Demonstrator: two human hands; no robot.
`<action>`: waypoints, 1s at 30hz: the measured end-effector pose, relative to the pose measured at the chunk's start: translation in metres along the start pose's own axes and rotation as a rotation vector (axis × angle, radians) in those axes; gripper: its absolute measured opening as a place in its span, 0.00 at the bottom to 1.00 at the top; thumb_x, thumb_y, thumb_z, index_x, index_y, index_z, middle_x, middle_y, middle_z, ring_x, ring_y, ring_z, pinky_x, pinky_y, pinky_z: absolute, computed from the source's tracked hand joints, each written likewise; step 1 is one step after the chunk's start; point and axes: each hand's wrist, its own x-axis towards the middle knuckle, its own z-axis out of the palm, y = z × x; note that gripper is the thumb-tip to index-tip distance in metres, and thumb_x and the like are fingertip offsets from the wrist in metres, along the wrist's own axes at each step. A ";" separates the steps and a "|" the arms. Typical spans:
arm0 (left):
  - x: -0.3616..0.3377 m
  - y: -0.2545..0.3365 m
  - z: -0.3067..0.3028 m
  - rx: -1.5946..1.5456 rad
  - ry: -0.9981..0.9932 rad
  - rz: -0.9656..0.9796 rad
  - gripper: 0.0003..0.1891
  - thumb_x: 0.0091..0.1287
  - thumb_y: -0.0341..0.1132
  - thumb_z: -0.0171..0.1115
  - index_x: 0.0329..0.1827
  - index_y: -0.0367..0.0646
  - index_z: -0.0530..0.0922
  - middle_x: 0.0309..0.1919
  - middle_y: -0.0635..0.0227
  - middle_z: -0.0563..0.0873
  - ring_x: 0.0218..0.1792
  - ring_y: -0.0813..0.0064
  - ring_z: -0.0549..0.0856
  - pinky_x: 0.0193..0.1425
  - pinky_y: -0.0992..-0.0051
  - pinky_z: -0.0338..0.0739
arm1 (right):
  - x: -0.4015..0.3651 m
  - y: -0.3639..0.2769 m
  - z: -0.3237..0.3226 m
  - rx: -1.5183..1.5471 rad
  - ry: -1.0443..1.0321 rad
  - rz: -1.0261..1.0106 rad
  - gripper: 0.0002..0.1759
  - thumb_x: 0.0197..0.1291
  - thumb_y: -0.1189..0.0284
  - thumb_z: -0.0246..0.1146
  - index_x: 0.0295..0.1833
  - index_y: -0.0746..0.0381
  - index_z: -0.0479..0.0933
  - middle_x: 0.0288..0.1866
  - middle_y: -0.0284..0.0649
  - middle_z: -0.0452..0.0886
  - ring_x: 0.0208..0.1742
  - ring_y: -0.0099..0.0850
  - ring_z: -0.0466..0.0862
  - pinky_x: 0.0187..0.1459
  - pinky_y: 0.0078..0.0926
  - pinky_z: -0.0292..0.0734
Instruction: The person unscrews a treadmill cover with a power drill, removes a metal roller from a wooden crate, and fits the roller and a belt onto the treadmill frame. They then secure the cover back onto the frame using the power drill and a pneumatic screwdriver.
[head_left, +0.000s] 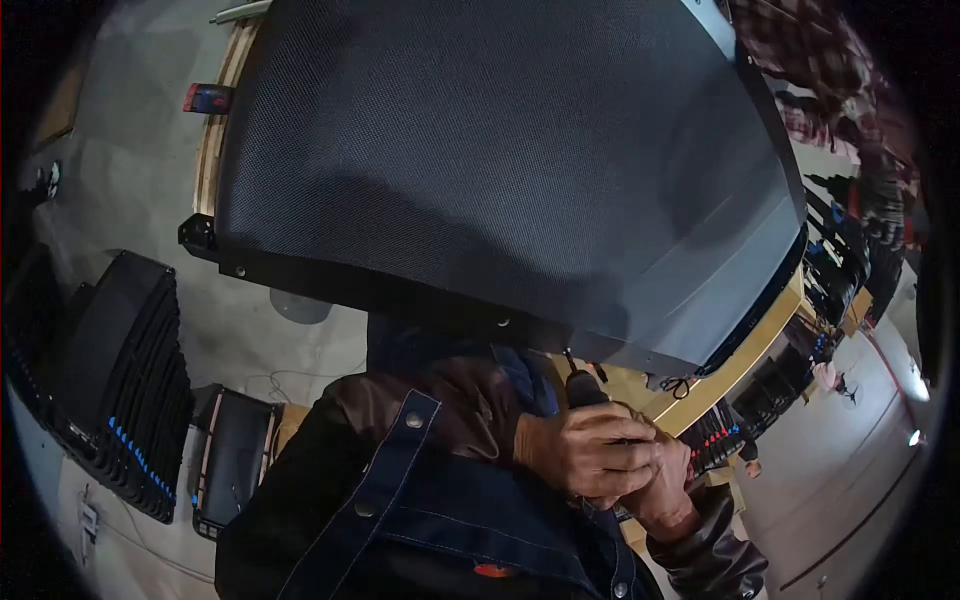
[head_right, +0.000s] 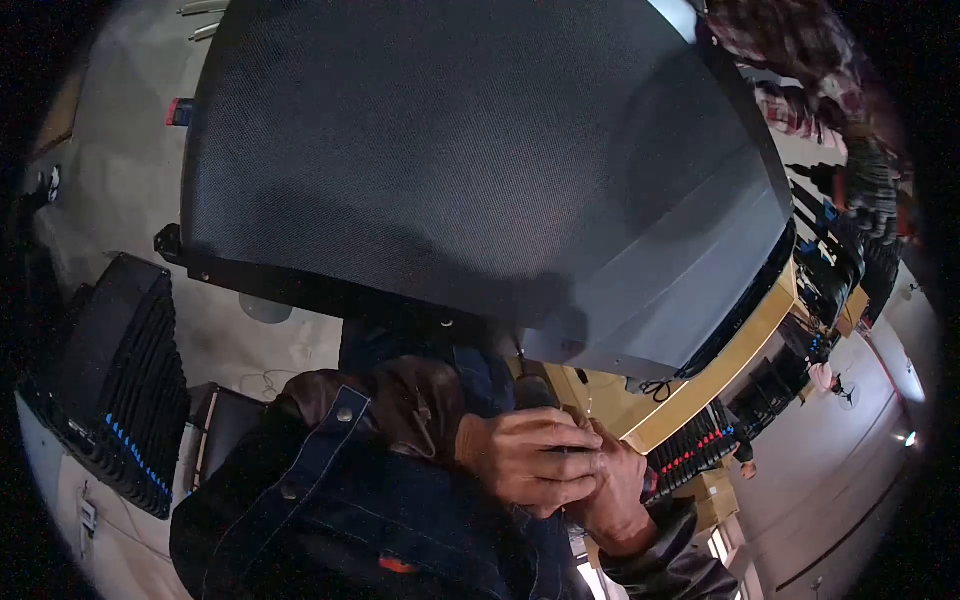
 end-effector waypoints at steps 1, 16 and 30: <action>-0.001 -0.003 0.000 -0.004 -0.015 0.013 0.22 0.51 0.44 0.64 0.46 0.40 0.83 0.48 0.61 0.86 0.53 0.59 0.86 0.53 0.60 0.85 | 0.002 -0.002 -0.001 0.003 -0.007 -0.022 0.36 0.46 0.59 0.75 0.63 0.59 0.79 0.50 0.45 0.86 0.48 0.43 0.89 0.47 0.36 0.85; -0.114 0.003 -0.055 0.289 -0.077 -0.537 0.19 0.70 0.44 0.66 0.55 0.39 0.80 0.47 0.55 0.85 0.51 0.53 0.85 0.60 0.55 0.78 | 0.011 0.009 -0.031 -0.125 0.178 -0.420 0.38 0.38 0.75 0.75 0.62 0.61 0.79 0.47 0.51 0.85 0.45 0.55 0.86 0.47 0.43 0.81; -0.318 -0.241 -0.027 1.112 -0.809 -0.743 0.08 0.68 0.34 0.59 0.45 0.43 0.82 0.37 0.57 0.86 0.44 0.55 0.88 0.51 0.53 0.81 | 0.005 0.164 0.185 1.828 -0.038 -0.392 0.35 0.63 0.78 0.71 0.72 0.65 0.63 0.66 0.50 0.77 0.65 0.40 0.81 0.64 0.43 0.82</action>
